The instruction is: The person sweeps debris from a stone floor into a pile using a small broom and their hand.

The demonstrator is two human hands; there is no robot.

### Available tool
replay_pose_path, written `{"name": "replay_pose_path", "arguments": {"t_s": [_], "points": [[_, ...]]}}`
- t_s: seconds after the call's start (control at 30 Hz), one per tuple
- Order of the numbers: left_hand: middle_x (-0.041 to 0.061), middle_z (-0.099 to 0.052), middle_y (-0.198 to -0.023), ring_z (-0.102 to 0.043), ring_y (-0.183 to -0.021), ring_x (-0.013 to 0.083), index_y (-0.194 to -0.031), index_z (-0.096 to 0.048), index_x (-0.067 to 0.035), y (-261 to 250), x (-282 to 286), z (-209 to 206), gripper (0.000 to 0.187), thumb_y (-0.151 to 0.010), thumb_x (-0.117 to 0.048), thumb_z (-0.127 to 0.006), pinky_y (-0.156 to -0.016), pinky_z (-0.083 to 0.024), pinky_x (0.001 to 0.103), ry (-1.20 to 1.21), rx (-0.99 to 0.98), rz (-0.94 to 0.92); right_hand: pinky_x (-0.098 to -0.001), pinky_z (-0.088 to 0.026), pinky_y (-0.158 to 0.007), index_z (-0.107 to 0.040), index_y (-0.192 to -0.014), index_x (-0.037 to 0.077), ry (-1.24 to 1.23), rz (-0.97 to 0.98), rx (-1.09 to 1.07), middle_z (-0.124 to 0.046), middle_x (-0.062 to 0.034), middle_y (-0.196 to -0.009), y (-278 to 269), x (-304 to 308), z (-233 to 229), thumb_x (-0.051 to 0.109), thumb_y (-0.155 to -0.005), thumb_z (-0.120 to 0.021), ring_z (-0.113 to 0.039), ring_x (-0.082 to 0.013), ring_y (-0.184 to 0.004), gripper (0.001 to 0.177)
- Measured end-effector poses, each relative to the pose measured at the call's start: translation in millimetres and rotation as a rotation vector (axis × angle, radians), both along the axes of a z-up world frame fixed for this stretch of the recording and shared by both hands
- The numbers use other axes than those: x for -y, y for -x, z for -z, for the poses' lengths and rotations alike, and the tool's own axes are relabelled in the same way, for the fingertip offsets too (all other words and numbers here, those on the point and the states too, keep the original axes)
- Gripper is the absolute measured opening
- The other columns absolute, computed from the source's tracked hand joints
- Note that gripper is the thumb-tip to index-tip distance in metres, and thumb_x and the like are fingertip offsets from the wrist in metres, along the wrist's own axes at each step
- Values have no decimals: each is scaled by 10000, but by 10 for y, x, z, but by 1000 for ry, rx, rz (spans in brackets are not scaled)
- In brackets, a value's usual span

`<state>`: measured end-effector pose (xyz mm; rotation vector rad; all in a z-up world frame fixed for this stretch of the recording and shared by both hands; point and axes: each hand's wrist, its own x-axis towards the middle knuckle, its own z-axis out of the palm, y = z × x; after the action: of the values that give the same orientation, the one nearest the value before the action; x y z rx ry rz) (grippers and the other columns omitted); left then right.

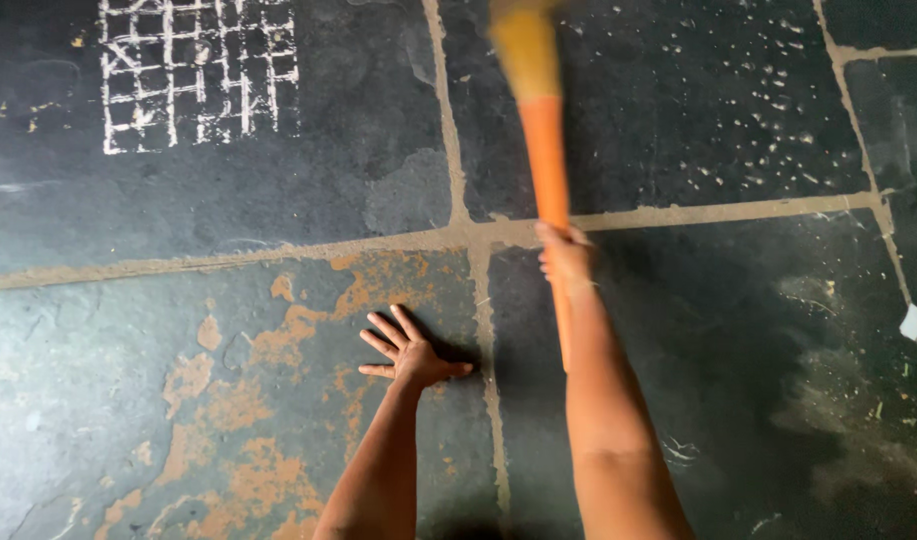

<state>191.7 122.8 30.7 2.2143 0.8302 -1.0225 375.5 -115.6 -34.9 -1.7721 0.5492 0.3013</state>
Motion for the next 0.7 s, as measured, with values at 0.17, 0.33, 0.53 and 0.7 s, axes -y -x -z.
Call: {"name": "replay_pose_path", "arguments": {"t_s": [0.17, 0.33, 0.53, 0.7], "points": [[338, 394, -1581, 361, -1462, 531, -1563, 304, -54, -1, -1, -22, 1760, -509, -584, -1001, -1045, 44, 852, 8, 3, -5, -307, -480, -403, -612, -977, 86, -86, 489, 50, -611, -41, -649, 372, 569, -43, 448, -872, -809, -569, -138, -455, 426], [328, 396, -1585, 357, -1463, 530, -1568, 300, -58, 13, -6, -7, 1769, -493, -589, -1001, -1043, 41, 855, 10, 11, -1, -293, -459, -371, -584, -1034, 91, -41, 494, 285, -570, -34, -612, 865, -24, -363, 435, -899, -760, -550, -130, -430, 409], [312, 403, -1589, 365, -1461, 525, -1577, 293, -79, 4, -24, 56, 1771, -477, -621, -985, -1045, 25, 858, -13, -9, 9, -312, -560, -616, -711, -1113, 181, 219, -442, 356, -759, 5, -855, 1079, -1276, -772, 452, -822, -771, -714, -115, -728, 402], [312, 412, -1583, 368, -1457, 530, -1576, 280, -76, -5, -19, 47, 1745, -499, -629, -977, -1057, 19, 850, -8, -16, 19, -313, -543, -642, -700, -1139, 132, 398, -889, 163, -738, -13, -869, 657, -1511, -732, 458, -861, -762, -691, -131, -743, 433]]}}
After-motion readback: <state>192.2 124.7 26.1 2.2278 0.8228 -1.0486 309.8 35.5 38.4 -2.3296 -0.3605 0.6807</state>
